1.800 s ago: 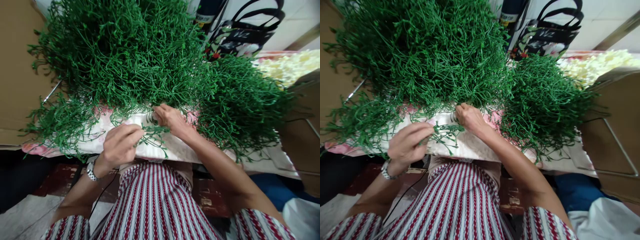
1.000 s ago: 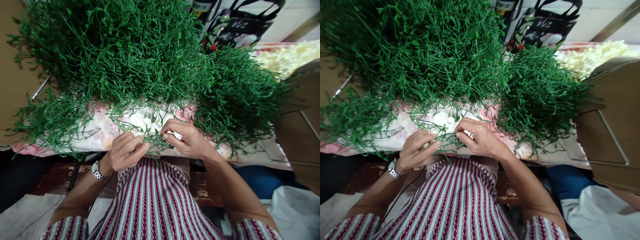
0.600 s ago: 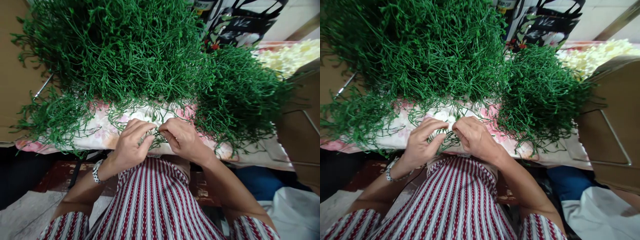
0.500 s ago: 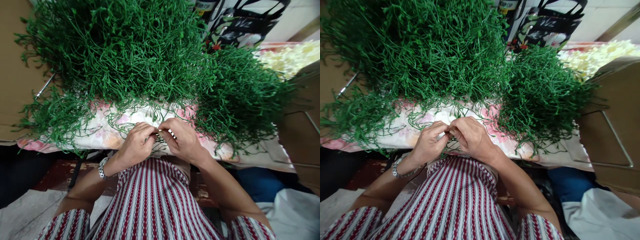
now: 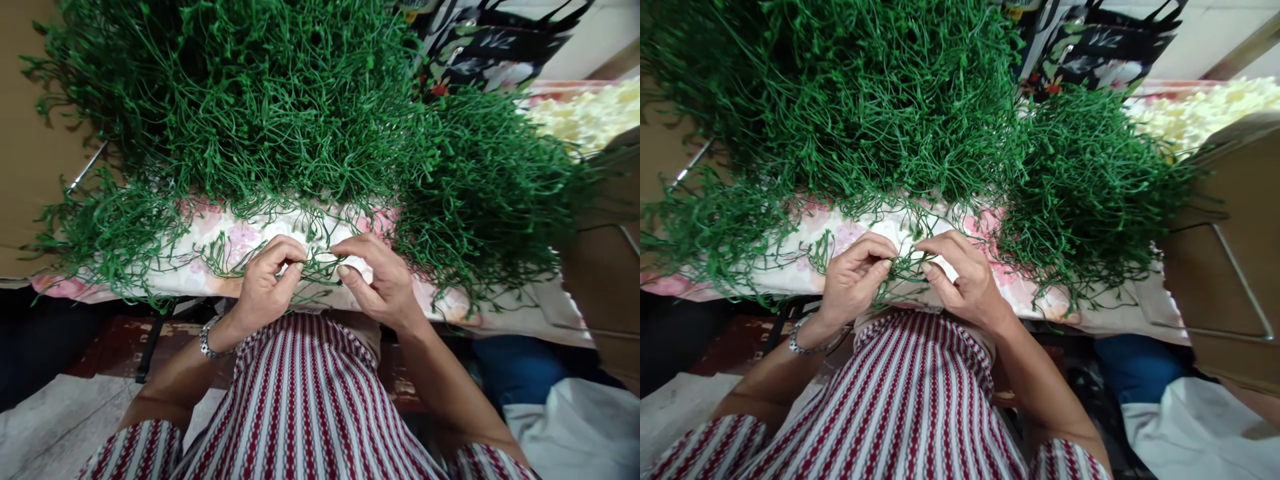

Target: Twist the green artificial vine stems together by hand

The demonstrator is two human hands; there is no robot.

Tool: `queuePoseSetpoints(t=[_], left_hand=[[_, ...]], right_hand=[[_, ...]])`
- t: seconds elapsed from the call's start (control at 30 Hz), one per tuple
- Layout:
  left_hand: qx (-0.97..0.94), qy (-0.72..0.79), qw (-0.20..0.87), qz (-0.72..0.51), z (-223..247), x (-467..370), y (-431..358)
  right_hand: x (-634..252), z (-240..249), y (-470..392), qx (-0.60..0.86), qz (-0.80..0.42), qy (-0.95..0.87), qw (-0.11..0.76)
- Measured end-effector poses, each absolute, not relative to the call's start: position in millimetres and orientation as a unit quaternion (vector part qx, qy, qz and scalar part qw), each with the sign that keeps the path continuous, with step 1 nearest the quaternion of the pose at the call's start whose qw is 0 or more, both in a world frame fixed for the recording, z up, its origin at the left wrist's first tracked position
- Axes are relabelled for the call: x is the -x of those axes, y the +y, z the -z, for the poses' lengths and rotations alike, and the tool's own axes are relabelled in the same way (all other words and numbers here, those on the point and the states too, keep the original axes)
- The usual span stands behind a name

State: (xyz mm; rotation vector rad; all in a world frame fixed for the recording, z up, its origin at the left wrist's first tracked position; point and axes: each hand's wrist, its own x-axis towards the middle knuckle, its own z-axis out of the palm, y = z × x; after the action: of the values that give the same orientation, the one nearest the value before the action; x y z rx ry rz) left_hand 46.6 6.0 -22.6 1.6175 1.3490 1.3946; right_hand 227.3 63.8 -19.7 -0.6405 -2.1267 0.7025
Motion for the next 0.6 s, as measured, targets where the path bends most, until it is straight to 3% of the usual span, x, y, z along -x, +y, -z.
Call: queuePoseSetpoints(t=[0.4, 0.6], left_hand=[[-0.601, 0.542, 0.389, -0.440, 20, -48, 9], [-0.547, 0.511, 0.377, -0.546, 25, -50, 11]], right_hand=[[-222, 30, 64, 0.207, -0.139, -0.883, 0.398], [-220, 36, 60, 0.185, -0.033, -0.873, 0.450]])
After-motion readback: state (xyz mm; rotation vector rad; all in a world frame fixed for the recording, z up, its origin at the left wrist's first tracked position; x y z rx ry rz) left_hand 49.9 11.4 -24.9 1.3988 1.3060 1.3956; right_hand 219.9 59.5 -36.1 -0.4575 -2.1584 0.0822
